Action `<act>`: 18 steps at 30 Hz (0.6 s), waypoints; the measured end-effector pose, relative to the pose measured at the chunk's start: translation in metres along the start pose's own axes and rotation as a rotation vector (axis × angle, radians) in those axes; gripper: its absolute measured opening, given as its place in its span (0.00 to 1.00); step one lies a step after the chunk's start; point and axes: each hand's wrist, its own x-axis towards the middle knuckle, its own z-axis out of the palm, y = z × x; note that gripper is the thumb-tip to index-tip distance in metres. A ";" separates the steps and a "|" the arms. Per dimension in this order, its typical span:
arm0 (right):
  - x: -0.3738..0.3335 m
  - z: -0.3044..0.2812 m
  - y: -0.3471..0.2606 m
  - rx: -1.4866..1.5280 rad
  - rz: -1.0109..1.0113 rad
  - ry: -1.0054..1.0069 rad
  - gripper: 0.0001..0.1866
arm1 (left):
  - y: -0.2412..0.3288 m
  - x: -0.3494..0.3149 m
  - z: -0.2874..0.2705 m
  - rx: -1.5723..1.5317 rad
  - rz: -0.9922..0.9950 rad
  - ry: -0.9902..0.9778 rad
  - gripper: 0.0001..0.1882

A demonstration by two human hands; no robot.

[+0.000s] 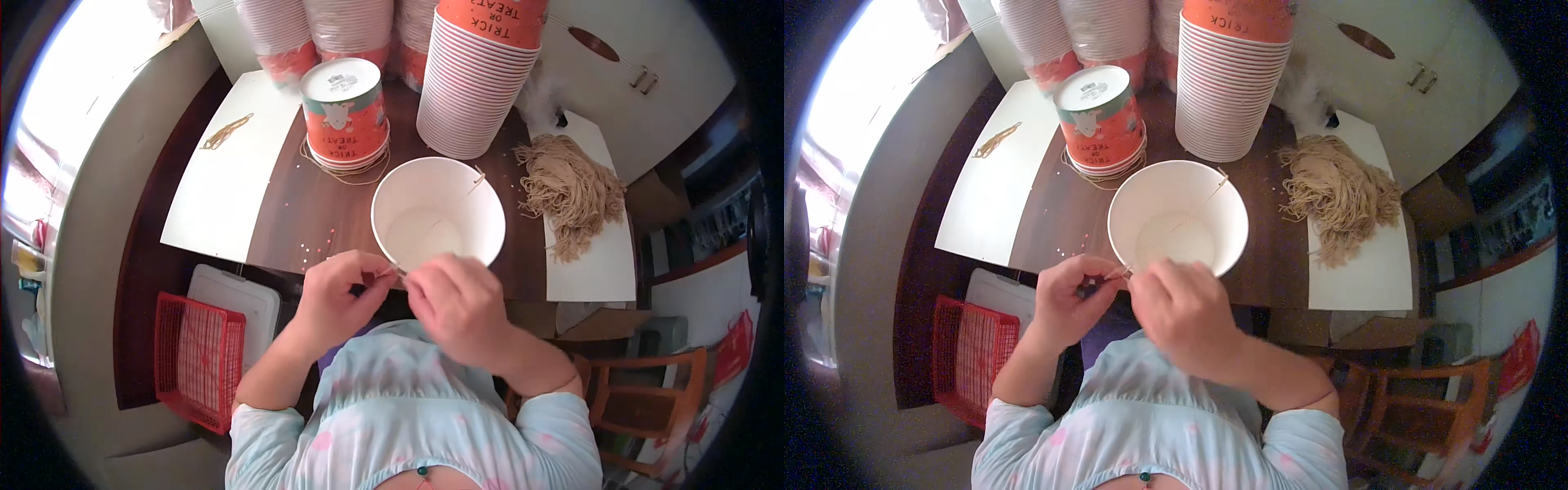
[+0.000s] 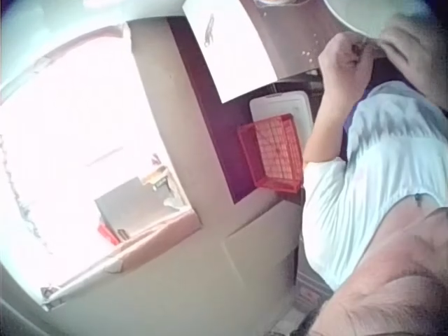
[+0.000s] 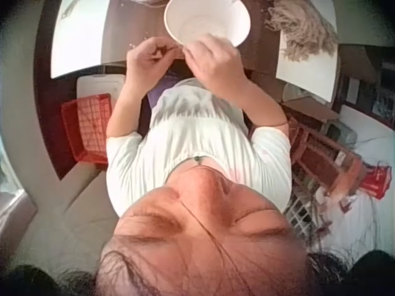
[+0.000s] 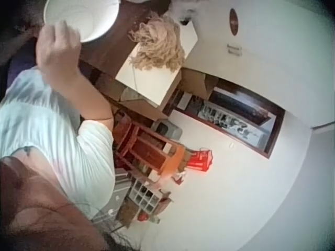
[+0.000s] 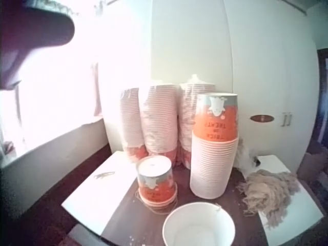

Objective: Threading a string through holes in a paper bucket to attach a handle.

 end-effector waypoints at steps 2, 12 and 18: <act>-0.012 0.005 -0.016 -0.027 0.050 0.019 0.10 | 0.004 -0.003 0.005 0.553 0.495 0.162 0.10; -0.028 0.050 0.002 -0.075 0.144 0.129 0.10 | -0.028 -0.020 0.031 -0.476 -0.184 0.311 0.05; -0.023 0.063 0.014 1.118 0.650 -0.045 0.09 | -0.035 -0.022 0.023 -0.887 -0.334 0.269 0.03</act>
